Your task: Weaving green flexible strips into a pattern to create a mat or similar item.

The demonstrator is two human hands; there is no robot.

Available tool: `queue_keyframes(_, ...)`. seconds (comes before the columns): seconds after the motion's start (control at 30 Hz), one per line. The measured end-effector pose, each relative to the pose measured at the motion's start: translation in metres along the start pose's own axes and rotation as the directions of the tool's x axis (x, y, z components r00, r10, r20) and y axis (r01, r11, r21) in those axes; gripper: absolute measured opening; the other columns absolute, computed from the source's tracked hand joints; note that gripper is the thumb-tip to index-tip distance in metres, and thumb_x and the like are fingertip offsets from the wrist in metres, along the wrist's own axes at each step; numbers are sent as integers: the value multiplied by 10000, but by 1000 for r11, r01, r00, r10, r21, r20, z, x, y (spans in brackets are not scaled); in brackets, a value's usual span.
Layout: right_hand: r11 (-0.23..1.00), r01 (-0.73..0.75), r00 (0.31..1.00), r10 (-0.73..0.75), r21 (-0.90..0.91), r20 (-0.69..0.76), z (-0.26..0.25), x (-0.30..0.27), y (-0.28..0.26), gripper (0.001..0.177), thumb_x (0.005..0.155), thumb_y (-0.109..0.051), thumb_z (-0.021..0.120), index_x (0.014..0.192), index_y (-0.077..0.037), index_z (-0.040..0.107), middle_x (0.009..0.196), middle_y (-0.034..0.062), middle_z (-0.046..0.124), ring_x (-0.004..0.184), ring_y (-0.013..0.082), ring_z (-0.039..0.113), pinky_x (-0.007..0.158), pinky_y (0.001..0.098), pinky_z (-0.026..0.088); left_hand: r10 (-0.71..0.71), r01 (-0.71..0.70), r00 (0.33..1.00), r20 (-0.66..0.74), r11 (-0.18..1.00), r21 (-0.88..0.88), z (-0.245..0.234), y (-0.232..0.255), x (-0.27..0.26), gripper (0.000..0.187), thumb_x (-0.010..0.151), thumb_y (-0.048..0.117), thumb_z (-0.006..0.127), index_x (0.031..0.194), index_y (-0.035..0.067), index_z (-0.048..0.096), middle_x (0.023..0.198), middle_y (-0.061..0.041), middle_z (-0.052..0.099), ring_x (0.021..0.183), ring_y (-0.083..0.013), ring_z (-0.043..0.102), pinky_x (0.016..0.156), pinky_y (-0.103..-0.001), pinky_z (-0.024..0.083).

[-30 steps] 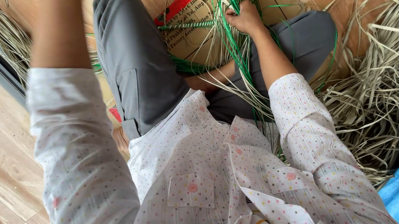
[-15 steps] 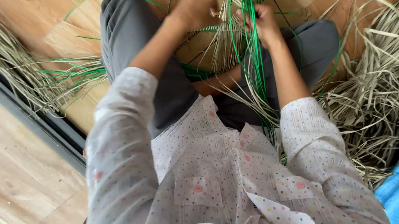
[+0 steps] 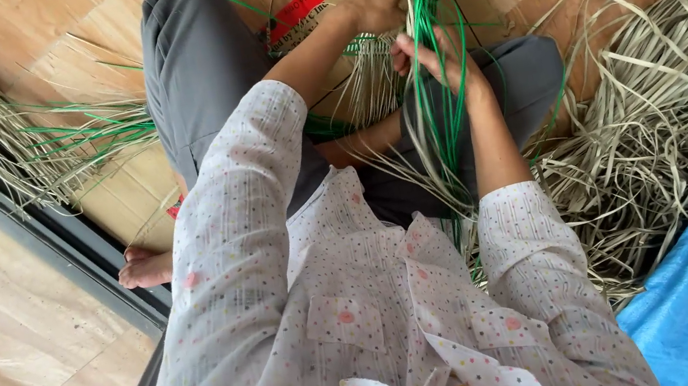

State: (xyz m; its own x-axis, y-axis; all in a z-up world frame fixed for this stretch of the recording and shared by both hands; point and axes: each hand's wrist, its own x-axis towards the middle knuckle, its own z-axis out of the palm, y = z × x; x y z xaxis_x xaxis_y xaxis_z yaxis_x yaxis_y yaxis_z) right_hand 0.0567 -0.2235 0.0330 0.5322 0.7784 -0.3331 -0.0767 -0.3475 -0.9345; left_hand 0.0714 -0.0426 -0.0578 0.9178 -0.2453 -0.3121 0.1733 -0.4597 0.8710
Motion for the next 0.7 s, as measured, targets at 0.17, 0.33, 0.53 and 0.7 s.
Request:
queue_keyframes(0.17, 980, -189, 978, 193, -58, 75, -7, -6, 23, 843, 933, -746, 255, 1034, -38, 700, 926, 98, 719, 902, 199, 673, 925, 344, 492, -238, 187, 926, -294, 964, -190, 18, -36, 30, 177, 906, -24, 557, 1059, 42, 618, 1076, -119, 680, 1014, -269, 705, 893, -312, 666)
queue_keyframes(0.33, 996, -24, 994, 32, 85, -104, -9, -9, 22, 636, 991, -643, 368, 1084, -87, 662, 837, 33, 657, 869, 150, 679, 916, 349, 491, 441, -421, 881, -173, 896, 140, -2, 27, 11, 295, 609, -26, 679, 824, 168, 733, 871, -35, 770, 839, -281, 724, 691, -403, 569)
queue_keyframes(0.53, 968, -249, 968, 249, -4, -10, -14, -40, 42, 850, 898, -786, 252, 1064, -111, 741, 819, 4, 723, 644, 75, 597, 503, 226, 385, 75, -12, 941, -330, 982, 188, 4, -57, 90, 296, 704, 56, 571, 928, 134, 748, 909, -68, 765, 821, -285, 704, 628, -417, 544)
queue_keyframes(0.7, 985, -56, 988, 78, 166, -133, -10, -56, -5, 781, 990, -647, 210, 1181, -42, 666, 788, 72, 684, 759, 201, 672, 863, 352, 530, 306, -287, 943, -129, 946, 149, -3, 22, 27, 265, 675, 9, 679, 901, 129, 746, 870, -27, 766, 758, -216, 697, 557, -345, 528)
